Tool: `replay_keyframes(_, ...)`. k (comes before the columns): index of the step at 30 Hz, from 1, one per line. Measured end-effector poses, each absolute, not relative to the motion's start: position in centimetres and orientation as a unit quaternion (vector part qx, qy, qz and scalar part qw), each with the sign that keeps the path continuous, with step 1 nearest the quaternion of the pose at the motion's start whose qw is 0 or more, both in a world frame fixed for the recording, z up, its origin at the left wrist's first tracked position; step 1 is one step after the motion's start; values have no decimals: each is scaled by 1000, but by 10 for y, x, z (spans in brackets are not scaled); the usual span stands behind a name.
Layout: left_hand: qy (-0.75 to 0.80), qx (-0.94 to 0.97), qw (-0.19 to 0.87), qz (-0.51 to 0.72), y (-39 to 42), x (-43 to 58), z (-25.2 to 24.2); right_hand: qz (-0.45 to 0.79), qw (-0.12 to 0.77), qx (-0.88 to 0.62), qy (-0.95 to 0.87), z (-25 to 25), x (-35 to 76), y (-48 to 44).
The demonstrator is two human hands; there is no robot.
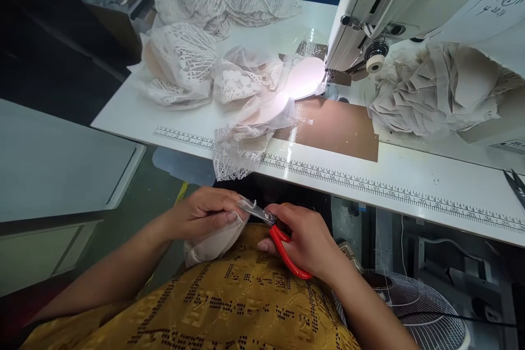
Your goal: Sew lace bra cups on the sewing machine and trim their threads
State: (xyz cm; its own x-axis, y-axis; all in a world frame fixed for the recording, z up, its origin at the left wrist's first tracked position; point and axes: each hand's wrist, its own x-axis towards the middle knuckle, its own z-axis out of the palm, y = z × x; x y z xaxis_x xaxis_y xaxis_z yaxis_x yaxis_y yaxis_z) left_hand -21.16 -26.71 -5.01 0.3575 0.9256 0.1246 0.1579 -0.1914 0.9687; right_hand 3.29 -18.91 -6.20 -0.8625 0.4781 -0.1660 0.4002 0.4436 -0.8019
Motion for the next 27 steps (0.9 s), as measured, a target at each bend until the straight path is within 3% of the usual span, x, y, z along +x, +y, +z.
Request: replay_keyframes(27, 425, 678, 462, 382, -267, -205, -49, 429, 96, -240, -866, -73, 38, -192)
